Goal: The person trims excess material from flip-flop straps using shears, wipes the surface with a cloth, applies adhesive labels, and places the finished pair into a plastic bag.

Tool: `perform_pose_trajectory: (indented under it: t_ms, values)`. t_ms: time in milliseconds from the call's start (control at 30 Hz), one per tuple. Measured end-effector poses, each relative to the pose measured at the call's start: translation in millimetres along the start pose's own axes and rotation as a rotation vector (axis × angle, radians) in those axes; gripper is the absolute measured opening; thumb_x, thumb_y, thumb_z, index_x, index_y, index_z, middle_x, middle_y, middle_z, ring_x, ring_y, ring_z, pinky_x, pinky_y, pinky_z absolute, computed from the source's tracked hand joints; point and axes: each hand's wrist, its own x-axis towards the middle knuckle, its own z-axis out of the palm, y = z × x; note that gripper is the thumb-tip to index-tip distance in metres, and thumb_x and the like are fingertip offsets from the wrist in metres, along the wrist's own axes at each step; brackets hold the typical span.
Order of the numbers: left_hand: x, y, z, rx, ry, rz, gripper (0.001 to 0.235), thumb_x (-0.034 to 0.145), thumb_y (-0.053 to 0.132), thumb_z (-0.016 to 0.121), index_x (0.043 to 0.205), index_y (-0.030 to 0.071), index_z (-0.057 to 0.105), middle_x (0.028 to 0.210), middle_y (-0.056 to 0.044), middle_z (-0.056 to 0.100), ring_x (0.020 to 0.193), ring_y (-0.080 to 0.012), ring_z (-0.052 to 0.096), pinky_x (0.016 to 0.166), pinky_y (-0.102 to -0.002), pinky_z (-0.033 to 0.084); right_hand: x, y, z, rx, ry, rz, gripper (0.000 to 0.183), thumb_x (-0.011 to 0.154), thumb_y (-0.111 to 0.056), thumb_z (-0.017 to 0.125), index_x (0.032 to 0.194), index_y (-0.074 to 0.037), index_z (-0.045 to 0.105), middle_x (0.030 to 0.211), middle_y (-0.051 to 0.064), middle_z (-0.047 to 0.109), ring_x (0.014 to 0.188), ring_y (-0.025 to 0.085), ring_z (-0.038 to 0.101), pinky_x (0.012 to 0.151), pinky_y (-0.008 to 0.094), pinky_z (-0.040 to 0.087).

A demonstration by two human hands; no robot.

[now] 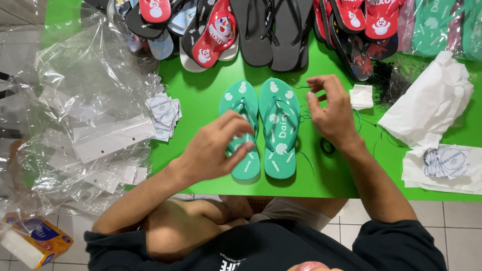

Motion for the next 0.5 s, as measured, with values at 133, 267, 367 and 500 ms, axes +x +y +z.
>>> perform_pose_trajectory:
  t_ms: [133, 267, 367, 500]
  values:
    - [28, 67, -21, -0.374, -0.159, 0.242, 0.029, 0.103, 0.023, 0.057, 0.125, 0.005, 0.062, 0.107, -0.014, 0.061, 0.082, -0.0289, 0.066, 0.074, -0.041, 0.06, -5, 26, -38, -0.179, 0.059, 0.071, 0.015, 0.106, 0.0, 0.06, 0.121, 0.002, 0.062, 0.104, 0.017, 0.061, 0.098, 0.032, 0.063, 0.077, 0.04, 0.056]
    - [41, 100, -35, -0.913, -0.548, 0.343, 0.063, 0.116, 0.05, 0.022, 0.149, 0.002, 0.046, 0.15, -0.018, 0.054, 0.136, -0.0339, 0.067, 0.127, -0.043, 0.059, -13, 54, -55, -0.528, 0.225, 0.048, 0.009, 0.101, -0.003, 0.074, 0.109, -0.002, 0.07, 0.103, 0.012, 0.068, 0.089, 0.025, 0.062, 0.077, 0.041, 0.051]
    - [40, 101, -21, -1.086, -0.6, 0.408, 0.066, 0.117, 0.051, 0.02, 0.15, 0.0, 0.047, 0.158, -0.019, 0.053, 0.149, -0.0396, 0.065, 0.137, -0.048, 0.057, -12, 60, -59, -0.576, 0.26, 0.144, 0.013, 0.1, -0.01, 0.08, 0.108, -0.005, 0.071, 0.105, 0.009, 0.068, 0.092, 0.025, 0.064, 0.075, 0.043, 0.051]
    - [34, 98, -2, -1.33, -0.541, 0.358, 0.045, 0.116, 0.037, 0.04, 0.133, -0.001, 0.056, 0.138, -0.022, 0.06, 0.128, -0.0427, 0.071, 0.119, -0.047, 0.062, -10, 62, -56, -0.614, 0.188, 0.261, 0.023, 0.099, -0.024, 0.085, 0.111, -0.01, 0.072, 0.107, 0.007, 0.068, 0.098, 0.026, 0.063, 0.072, 0.046, 0.05]
